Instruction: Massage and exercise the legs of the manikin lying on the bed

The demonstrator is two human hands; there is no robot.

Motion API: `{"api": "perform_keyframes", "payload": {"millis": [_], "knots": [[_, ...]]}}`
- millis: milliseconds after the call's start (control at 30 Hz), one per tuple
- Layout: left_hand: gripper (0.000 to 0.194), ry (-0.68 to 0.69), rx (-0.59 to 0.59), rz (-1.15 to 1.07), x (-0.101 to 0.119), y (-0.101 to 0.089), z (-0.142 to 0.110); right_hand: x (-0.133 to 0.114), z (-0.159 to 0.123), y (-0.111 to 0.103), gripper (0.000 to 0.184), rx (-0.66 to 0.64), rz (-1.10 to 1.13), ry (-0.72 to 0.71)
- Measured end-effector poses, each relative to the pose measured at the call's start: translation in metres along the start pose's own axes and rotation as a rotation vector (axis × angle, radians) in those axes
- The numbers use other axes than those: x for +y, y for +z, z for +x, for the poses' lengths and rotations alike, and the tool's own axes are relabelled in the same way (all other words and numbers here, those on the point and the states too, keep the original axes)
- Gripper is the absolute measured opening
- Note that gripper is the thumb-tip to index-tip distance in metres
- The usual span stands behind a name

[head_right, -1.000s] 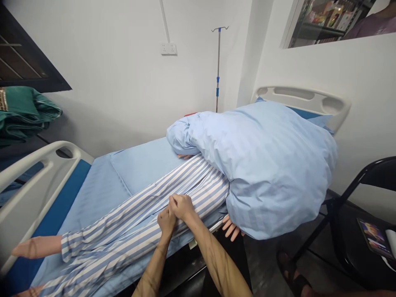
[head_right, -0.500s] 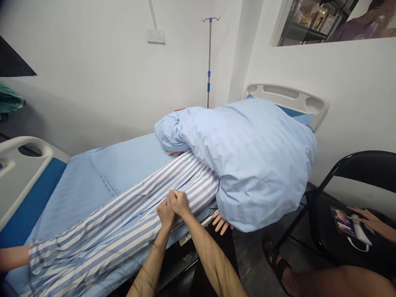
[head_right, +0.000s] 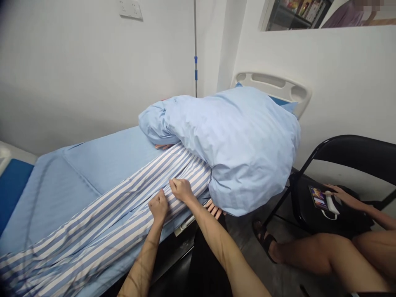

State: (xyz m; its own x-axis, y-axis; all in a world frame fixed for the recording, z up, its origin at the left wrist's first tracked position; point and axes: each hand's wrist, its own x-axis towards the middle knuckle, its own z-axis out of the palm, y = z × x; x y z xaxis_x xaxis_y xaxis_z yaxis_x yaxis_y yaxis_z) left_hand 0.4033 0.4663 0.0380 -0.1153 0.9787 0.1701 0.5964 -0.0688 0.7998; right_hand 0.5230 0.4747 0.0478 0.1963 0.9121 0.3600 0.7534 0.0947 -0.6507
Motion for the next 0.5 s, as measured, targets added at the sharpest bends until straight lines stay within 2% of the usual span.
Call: {"api": "perform_keyframes", "payload": {"millis": [133, 233, 333, 500], "knots": [[0.051, -0.07, -0.034, -0.2, 0.009, 0.002, 0.003, 0.008, -0.002, 0.004, 0.042, 0.022, 0.0, 0.061], [0.052, -0.03, -0.06, -0.301, 0.023, 0.012, 0.006, 0.008, 0.001, 0.002, 0.042, 0.014, 0.0, 0.082], [0.049, 0.032, -0.067, -0.219, 0.03, 0.026, 0.006, 0.008, 0.001, 0.003, 0.042, 0.033, 0.018, 0.106], [0.045, 0.104, -0.023, -0.071, 0.024, 0.039, 0.006, 0.006, 0.003, 0.002, 0.042, 0.028, 0.052, 0.108]]}}
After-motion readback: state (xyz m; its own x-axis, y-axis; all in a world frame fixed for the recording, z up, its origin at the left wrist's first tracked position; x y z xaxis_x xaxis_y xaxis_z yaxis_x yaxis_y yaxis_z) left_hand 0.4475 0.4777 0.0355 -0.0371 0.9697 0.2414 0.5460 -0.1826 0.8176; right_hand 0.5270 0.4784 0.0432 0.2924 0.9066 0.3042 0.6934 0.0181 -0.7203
